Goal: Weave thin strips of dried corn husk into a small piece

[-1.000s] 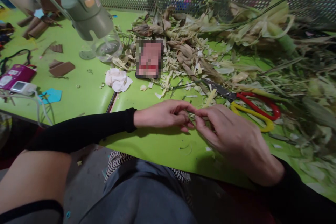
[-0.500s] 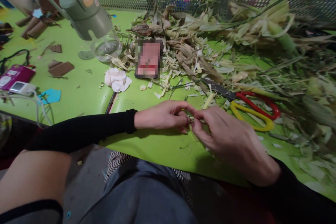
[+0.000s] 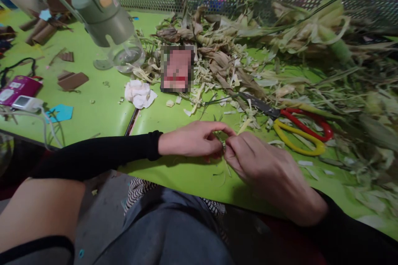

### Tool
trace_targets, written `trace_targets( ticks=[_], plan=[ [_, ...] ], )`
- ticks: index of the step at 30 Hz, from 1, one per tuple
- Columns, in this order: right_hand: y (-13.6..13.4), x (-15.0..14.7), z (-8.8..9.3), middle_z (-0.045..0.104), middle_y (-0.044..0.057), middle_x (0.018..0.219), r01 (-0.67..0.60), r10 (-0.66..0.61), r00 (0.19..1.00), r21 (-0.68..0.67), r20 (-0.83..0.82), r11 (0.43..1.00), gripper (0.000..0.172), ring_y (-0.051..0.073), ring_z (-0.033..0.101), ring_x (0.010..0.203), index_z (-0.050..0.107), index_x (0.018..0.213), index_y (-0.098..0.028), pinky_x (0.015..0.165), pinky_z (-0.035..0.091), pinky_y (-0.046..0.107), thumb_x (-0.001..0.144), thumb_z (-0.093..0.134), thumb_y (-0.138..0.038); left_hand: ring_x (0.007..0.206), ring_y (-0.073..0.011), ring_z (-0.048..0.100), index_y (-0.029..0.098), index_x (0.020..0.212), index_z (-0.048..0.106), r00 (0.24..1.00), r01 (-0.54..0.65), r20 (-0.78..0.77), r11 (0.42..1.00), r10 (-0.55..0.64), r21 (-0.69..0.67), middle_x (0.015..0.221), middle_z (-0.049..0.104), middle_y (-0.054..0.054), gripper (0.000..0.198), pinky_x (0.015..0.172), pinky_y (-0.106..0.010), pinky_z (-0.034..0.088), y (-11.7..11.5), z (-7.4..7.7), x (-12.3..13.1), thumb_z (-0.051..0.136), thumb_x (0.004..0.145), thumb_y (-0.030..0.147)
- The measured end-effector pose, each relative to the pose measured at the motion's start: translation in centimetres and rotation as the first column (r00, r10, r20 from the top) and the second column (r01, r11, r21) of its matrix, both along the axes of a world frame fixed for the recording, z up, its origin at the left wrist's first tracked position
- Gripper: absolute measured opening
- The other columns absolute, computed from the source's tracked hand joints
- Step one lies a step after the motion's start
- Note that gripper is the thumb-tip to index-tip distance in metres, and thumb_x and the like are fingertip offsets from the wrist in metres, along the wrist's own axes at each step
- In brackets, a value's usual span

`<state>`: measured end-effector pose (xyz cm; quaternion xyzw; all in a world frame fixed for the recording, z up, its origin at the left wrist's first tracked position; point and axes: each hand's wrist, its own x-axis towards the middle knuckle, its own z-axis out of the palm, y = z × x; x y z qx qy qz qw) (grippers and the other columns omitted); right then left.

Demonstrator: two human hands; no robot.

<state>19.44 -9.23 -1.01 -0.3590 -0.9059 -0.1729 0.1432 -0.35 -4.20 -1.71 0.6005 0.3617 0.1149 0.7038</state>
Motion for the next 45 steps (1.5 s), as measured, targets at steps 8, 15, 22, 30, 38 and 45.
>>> trace_targets(
  ticks=[8, 15, 22, 30, 38, 45],
  plan=[
    [0.4, 0.3, 0.2, 0.055, 0.003, 0.068, -0.005, 0.004, 0.998, -0.004, -0.063, 1.0, 0.023, 0.016, 0.049, 0.059, 0.064, 0.082, -0.014, 0.052, 0.033, 0.032, 0.103, 0.053, -0.014, 0.057, -0.0059, 0.056, 0.014, 0.115, 0.064, 1.0, -0.015, 0.011, 0.999, 0.014, 0.05, 0.074, 0.067, 0.003, 0.025, 0.053, -0.016, 0.042, 0.1, 0.1, 0.0, 0.056, 0.091, 0.012],
    [0.4, 0.6, 0.4, 0.062, 0.004, 0.071, 0.029, -0.056, 0.981, -0.144, -0.184, 0.989, 0.022, 0.015, 0.054, 0.059, 0.062, 0.086, -0.018, 0.053, 0.035, 0.03, 0.104, 0.05, -0.019, 0.066, -0.0062, 0.066, 0.013, 0.111, 0.06, 0.989, -0.024, 0.141, 0.992, 0.041, -0.12, 0.071, 0.065, 0.005, 0.016, 0.072, -0.02, 0.055, 0.5, -0.1, 0.1, 0.055, 0.098, 0.007],
    [0.6, 0.6, 0.5, 0.063, 0.003, 0.068, 0.043, -0.075, 0.979, -0.171, -0.189, 0.984, 0.023, 0.015, 0.058, 0.057, 0.062, 0.085, -0.019, 0.051, 0.038, 0.029, 0.104, 0.049, -0.02, 0.072, -0.0072, 0.069, 0.013, 0.11, 0.06, 0.983, -0.027, 0.178, 0.991, 0.05, -0.13, 0.076, 0.068, 0.002, 0.011, 0.075, -0.022, 0.055, 0.7, -0.8, 0.2, 0.057, 0.1, 0.01],
    [1.6, 0.5, 1.4, 0.057, -0.004, 0.056, 0.069, -0.324, 0.891, -0.613, -0.316, 0.787, 0.013, 0.011, 0.048, 0.045, 0.062, 0.077, -0.024, 0.045, 0.034, 0.026, 0.09, 0.062, -0.026, 0.071, -0.0105, 0.055, 0.016, 0.109, 0.063, 0.995, 0.042, -0.097, 0.881, 0.004, 0.471, 0.078, 0.064, 0.002, 0.017, 0.069, -0.023, 0.043, 0.1, 0.1, -0.2, 0.053, 0.096, 0.014],
    [2.2, 0.9, 1.5, 0.059, -0.003, 0.056, 0.012, -0.403, 0.846, -0.744, -0.349, 0.668, 0.017, 0.011, 0.045, 0.044, 0.066, 0.077, -0.024, 0.045, 0.036, 0.026, 0.091, 0.062, -0.033, 0.072, -0.0115, 0.053, 0.015, 0.112, 0.062, 0.996, 0.052, -0.09, 0.882, -0.011, 0.468, 0.082, 0.063, 0.001, 0.021, 0.069, -0.025, 0.042, 0.1, 0.5, -0.4, 0.047, 0.1, 0.021],
    [2.2, 1.0, 1.1, 0.071, 0.003, 0.071, 0.008, -0.289, 0.869, -0.571, -0.403, 0.821, 0.014, 0.016, 0.062, 0.056, 0.07, 0.09, -0.022, 0.051, 0.046, 0.029, 0.097, 0.059, -0.028, 0.069, -0.0108, 0.05, 0.015, 0.108, 0.062, 0.998, -0.01, -0.055, 0.894, 0.04, 0.449, 0.076, 0.059, 0.003, 0.015, 0.065, -0.023, 0.04, -0.1, 0.0, -0.2, 0.053, 0.097, 0.022]
  ],
)
